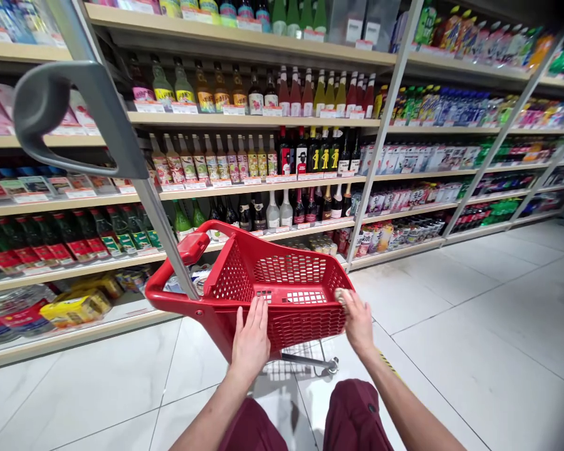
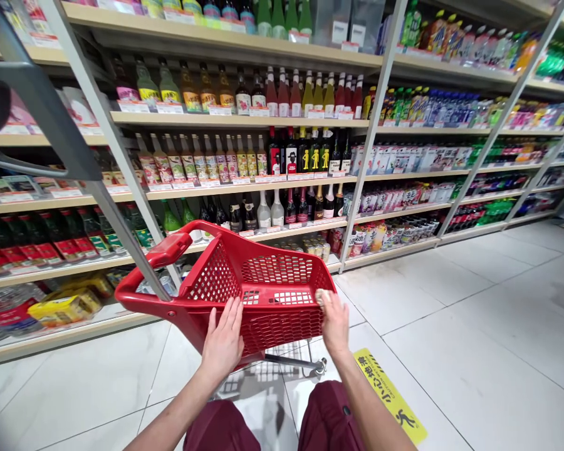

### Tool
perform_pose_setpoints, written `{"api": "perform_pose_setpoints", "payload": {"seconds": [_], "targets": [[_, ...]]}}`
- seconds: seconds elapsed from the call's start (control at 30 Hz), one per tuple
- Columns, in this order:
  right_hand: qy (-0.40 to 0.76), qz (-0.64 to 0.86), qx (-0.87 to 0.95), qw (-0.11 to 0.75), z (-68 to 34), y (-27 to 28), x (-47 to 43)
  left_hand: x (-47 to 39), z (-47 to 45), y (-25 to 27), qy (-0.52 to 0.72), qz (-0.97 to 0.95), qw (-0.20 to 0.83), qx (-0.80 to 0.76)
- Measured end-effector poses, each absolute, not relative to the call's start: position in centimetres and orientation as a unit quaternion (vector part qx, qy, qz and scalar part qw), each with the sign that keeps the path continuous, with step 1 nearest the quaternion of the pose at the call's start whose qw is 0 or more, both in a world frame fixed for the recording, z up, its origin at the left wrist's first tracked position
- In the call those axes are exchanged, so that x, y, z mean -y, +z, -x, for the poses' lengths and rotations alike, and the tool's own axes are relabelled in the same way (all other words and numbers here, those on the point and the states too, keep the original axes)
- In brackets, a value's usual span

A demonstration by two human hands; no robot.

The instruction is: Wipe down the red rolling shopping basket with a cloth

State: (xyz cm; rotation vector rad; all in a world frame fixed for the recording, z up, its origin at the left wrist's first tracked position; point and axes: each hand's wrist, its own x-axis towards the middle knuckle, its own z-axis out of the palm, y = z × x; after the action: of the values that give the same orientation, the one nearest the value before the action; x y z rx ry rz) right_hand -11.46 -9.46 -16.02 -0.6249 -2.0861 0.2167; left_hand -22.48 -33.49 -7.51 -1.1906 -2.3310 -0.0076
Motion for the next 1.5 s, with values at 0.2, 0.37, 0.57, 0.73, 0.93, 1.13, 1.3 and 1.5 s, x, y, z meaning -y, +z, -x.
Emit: {"api": "perform_pose_setpoints", "payload": {"seconds": [0.2,0.37,0.57,0.73,0.93,1.13,1.3,1.5], "targets": [[0.096,0.130,0.882,0.442,14.0,-14.9,14.5,33.2,21.9,-7.7,-0.024,0.432,0.277,0.858],[0.085,0.185,0.863,0.462,13.6,-15.3,13.8,35.6,23.0,-6.1,-0.048,0.388,0.304,0.869],[0.096,0.151,0.873,0.453,15.4,-13.7,17.5,36.3,23.6,-5.5,-0.051,0.380,0.300,0.873],[0.097,0.144,0.873,0.456,15.5,-13.7,17.9,36.4,23.6,-5.6,-0.048,0.395,0.305,0.865],[0.120,0.131,0.864,0.471,16.4,-12.6,19.8,35.7,23.1,-5.9,-0.047,0.385,0.311,0.868],[0.126,0.095,0.872,0.464,17.1,-12.4,20.6,38.9,24.1,-5.5,-0.075,0.393,0.360,0.843],[0.143,0.135,0.858,0.475,17.4,-12.1,20.3,42.7,26.3,-4.2,-0.119,0.274,0.422,0.856],[0.179,-0.033,0.852,0.491,22.3,-6.9,30.3,43.0,26.6,-3.3,-0.108,0.295,0.403,0.860]]}}
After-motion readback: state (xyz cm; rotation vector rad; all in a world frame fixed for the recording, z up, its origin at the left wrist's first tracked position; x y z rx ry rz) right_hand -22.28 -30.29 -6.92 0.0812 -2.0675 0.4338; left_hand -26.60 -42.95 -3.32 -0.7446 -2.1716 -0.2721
